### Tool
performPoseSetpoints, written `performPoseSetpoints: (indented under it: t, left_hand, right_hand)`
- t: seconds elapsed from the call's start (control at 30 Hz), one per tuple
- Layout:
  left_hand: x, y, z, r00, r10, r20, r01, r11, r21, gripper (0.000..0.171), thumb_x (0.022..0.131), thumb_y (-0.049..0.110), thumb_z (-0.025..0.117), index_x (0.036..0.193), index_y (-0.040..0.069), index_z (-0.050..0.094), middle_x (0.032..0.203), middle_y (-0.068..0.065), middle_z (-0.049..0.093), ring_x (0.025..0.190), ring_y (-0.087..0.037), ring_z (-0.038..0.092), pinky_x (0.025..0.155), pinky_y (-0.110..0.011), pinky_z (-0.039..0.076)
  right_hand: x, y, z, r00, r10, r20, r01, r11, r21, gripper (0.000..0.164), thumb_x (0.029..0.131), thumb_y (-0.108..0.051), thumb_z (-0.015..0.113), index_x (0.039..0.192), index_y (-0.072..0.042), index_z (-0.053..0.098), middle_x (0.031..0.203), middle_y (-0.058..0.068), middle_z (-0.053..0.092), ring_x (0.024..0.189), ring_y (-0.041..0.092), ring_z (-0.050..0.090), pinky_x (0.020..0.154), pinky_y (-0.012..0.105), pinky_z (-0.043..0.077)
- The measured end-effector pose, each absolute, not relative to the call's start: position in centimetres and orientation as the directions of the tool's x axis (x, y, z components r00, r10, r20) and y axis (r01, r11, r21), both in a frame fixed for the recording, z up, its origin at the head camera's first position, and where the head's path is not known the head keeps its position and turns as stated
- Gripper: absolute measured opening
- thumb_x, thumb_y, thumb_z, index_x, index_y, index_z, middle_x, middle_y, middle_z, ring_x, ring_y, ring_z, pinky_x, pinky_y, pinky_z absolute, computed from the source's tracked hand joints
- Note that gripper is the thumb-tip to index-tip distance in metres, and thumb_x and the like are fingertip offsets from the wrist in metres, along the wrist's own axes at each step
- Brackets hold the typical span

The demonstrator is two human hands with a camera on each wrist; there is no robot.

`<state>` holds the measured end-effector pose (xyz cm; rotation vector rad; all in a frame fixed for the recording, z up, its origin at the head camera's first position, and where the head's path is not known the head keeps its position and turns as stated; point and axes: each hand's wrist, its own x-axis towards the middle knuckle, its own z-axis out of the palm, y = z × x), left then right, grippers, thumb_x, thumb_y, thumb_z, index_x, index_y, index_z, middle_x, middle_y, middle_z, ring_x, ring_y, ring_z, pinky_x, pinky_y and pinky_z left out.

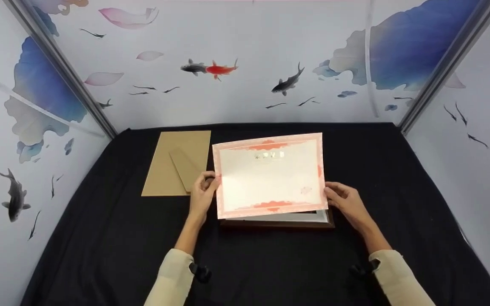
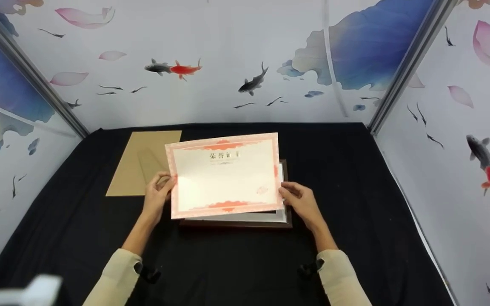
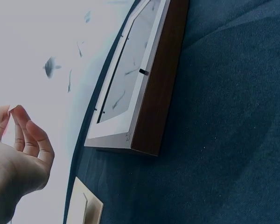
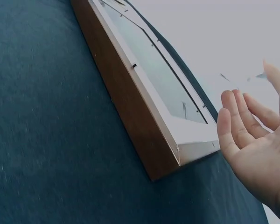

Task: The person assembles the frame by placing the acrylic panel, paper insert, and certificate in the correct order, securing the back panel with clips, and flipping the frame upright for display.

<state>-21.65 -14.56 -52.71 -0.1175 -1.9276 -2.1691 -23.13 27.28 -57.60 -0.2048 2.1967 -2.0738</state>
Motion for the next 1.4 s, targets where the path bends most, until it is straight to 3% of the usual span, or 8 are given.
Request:
performPoseSetpoints:
  t: [0.2,0.37,0.57,0.9,1.23,1.4]
  left_hand:
    - [-21.8,-14.2,-53.0,-0.968,-0.124,0.218,0.233,-0.125,0.964,0.016,0.098,-0.004,0.063,0.11,-0.013,0.058,0.1,-0.013,0.066,0.091,-0.018,0.061,0.077,-0.029,0.047]
    - [-21.8,-14.1,-53.2,-0.967,-0.123,0.225,0.24,-0.125,0.963,0.017,0.098,-0.005,0.063,0.11,-0.015,0.058,0.1,-0.015,0.065,0.09,-0.02,0.06,0.078,-0.032,0.047]
    - [-21.6,-14.1,-53.2,-0.966,-0.105,0.238,0.249,-0.104,0.963,0.016,0.099,-0.004,0.062,0.111,-0.014,0.058,0.094,-0.017,0.065,0.083,-0.02,0.058,0.068,-0.028,0.046]
    - [-22.3,-14.4,-54.9,-0.976,-0.084,0.2,0.206,-0.07,0.976,0.021,0.099,0.0,0.064,0.116,-0.011,0.06,0.092,-0.024,0.063,0.076,-0.027,0.055,0.061,-0.024,0.046]
    - [-23.3,-14.9,-55.0,-0.975,-0.089,0.205,0.206,0.002,0.979,0.03,0.097,0.008,0.07,0.124,-0.004,0.062,0.101,-0.022,0.066,0.087,-0.049,0.059,0.064,-0.03,0.05]
    - [-23.4,-15.0,-54.1,-0.967,-0.096,0.238,0.235,0.033,0.971,0.03,0.096,0.006,0.071,0.123,-0.004,0.062,0.098,-0.014,0.066,0.083,-0.037,0.062,0.064,-0.028,0.05]
  right_hand:
    - [-23.2,26.6,-57.4,-0.992,-0.123,0.036,-0.043,0.053,-0.998,0.041,0.1,-0.019,0.069,0.126,0.012,0.061,0.109,0.021,0.064,0.091,0.02,0.063,0.077,0.031,0.056]
    - [-23.1,26.2,-57.4,-0.981,-0.119,0.153,-0.162,0.072,-0.984,0.026,0.098,-0.011,0.07,0.113,0.01,0.067,0.094,0.02,0.063,0.079,0.018,0.057,0.069,0.03,0.053]
    - [-23.0,26.0,-57.1,-0.961,-0.082,0.264,-0.271,0.099,-0.957,0.014,0.095,-0.006,0.073,0.101,0.007,0.072,0.086,0.018,0.064,0.073,0.016,0.056,0.064,0.032,0.05]
    - [-22.8,26.1,-57.0,-0.948,-0.045,0.315,-0.318,0.115,-0.941,0.011,0.093,-0.002,0.074,0.101,0.006,0.074,0.086,0.021,0.066,0.072,0.017,0.056,0.063,0.027,0.049]
    - [-22.6,26.9,-55.9,-0.932,0.028,0.362,-0.355,0.128,-0.926,0.01,0.092,0.005,0.072,0.102,0.009,0.073,0.085,0.02,0.066,0.07,0.014,0.056,0.059,0.022,0.046]
    - [-22.1,26.9,-54.4,-0.904,0.05,0.426,-0.415,0.147,-0.898,0.01,0.09,0.012,0.07,0.1,0.013,0.071,0.081,0.024,0.064,0.067,0.014,0.055,0.057,0.02,0.045]
